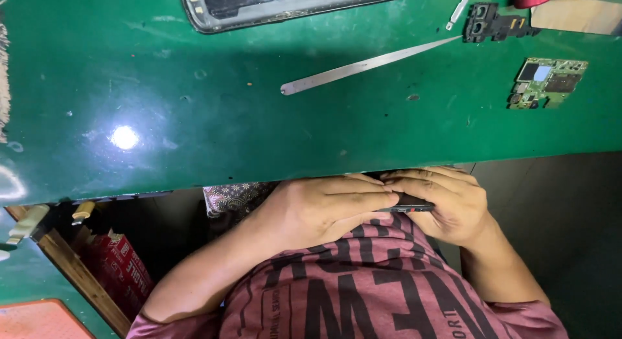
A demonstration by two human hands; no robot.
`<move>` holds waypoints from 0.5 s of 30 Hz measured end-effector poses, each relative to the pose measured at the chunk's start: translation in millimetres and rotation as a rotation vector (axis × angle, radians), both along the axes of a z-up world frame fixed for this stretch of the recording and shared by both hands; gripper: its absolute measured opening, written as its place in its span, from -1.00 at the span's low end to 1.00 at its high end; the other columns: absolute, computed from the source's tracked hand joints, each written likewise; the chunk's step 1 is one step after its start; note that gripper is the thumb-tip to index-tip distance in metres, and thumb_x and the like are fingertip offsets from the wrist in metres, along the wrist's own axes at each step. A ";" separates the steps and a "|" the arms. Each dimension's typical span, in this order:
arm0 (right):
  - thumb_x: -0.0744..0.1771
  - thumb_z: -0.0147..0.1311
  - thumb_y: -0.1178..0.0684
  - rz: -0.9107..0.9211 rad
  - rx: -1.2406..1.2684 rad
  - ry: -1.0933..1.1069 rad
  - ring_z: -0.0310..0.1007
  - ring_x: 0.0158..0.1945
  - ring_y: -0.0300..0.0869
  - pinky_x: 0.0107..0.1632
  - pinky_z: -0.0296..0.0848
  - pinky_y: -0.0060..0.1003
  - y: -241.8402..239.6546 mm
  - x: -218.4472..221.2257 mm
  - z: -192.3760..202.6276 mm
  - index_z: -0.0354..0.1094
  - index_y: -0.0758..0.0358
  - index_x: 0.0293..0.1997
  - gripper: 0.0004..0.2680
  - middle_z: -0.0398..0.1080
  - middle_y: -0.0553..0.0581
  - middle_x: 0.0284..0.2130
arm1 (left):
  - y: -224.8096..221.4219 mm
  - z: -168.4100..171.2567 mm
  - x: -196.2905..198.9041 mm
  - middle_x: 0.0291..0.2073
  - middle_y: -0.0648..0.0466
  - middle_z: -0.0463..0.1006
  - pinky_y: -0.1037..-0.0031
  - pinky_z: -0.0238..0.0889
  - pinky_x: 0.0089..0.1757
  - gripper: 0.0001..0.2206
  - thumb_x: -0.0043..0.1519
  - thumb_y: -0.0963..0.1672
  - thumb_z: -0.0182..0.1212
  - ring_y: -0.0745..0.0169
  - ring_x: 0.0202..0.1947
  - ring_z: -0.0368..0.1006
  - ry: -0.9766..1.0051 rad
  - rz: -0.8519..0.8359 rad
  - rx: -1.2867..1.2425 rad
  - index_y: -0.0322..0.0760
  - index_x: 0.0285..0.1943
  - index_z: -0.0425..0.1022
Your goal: Testing a mobile phone with a USB charger and disassembling it to inspect the internal circuit board.
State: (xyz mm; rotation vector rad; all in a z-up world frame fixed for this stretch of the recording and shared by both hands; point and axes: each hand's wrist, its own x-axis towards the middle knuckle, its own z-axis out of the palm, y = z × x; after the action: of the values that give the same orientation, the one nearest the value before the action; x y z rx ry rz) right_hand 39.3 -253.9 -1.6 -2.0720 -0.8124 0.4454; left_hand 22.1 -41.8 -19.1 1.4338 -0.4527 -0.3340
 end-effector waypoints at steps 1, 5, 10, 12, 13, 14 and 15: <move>0.24 -0.15 0.07 0.000 -0.002 0.000 0.45 -0.36 -0.03 -0.25 0.43 -0.30 -0.2 0.0 -0.4 0.28 0.46 -0.36 -0.81 0.38 0.28 -0.41 | -0.2 -0.2 0.2 -0.13 0.07 0.44 0.57 0.22 0.04 -0.74 0.08 -0.25 0.20 0.25 -0.07 0.40 0.000 0.000 -0.002 -0.34 -0.06 0.35; 0.24 -0.18 0.01 0.007 0.024 0.003 0.46 -0.35 -0.02 -0.26 0.44 -0.27 0.8 -0.2 -0.6 0.28 0.45 -0.36 -0.77 0.38 0.28 -0.42 | -1.1 -3.1 -1.8 -0.16 0.04 0.45 0.52 0.28 0.00 -0.78 0.08 -0.25 0.19 0.18 -0.11 0.43 -0.081 0.031 -0.024 -0.37 -0.09 0.38; 0.22 -0.15 -0.15 0.014 0.103 0.101 0.44 -0.22 0.02 -0.11 0.40 -0.18 1.1 -6.9 -0.5 0.26 0.38 -0.26 -0.68 0.37 0.26 -0.30 | 7.2 13.4 -4.7 -0.30 -0.02 0.51 0.43 0.43 -0.11 -0.76 -0.03 -0.23 0.33 0.19 -0.28 0.51 -0.194 0.154 -0.095 -0.38 -0.22 0.42; 0.21 -0.05 0.02 -0.019 0.182 0.099 0.45 -0.32 -0.04 -0.02 0.34 -0.08 4.3 -11.4 -1.6 0.25 0.38 -0.33 -0.81 0.39 0.21 -0.40 | 16.7 22.1 -8.5 -0.42 -0.04 0.51 0.48 0.48 -0.27 -0.85 0.01 -0.17 0.18 0.11 -0.38 0.54 -0.168 0.317 -0.162 -0.43 -0.36 0.44; 0.21 -0.05 0.02 -0.021 0.196 0.087 0.45 -0.32 -0.04 -0.02 0.34 -0.08 0.4 -14.4 2.7 0.25 0.38 -0.33 -0.81 0.39 0.21 -0.40 | 16.3 21.0 -15.2 -0.42 -0.04 0.51 0.48 0.48 -0.27 -0.85 0.01 -0.17 0.18 0.11 -0.38 0.54 -0.181 0.311 -0.151 -0.43 -0.36 0.44; 0.16 0.03 0.10 -0.107 0.241 0.163 0.47 -0.33 -0.05 -0.12 0.44 -0.20 -3.6 -17.9 7.3 0.25 0.43 -0.34 -0.82 0.39 0.26 -0.42 | 16.1 20.2 -22.2 -0.41 -0.03 0.48 0.43 0.47 -0.27 -0.85 0.00 -0.22 0.19 0.12 -0.37 0.49 -0.042 0.423 -0.308 -0.40 -0.29 0.37; 0.11 0.12 0.17 -0.192 0.292 0.242 0.49 -0.34 -0.05 -0.22 0.53 -0.33 -6.4 -22.0 11.2 0.26 0.48 -0.36 -0.80 0.39 0.31 -0.44 | 17.3 19.9 -29.5 -0.41 -0.03 0.44 0.39 0.47 -0.27 -0.79 0.00 -0.27 0.20 0.12 -0.35 0.45 0.102 0.529 -0.459 -0.36 -0.23 0.31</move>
State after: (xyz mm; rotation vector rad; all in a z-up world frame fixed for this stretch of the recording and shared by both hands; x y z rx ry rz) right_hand 17.3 -260.3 9.6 -1.7643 -0.4969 0.4330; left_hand -7.4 -24.5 0.7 1.0300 -0.0465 0.1212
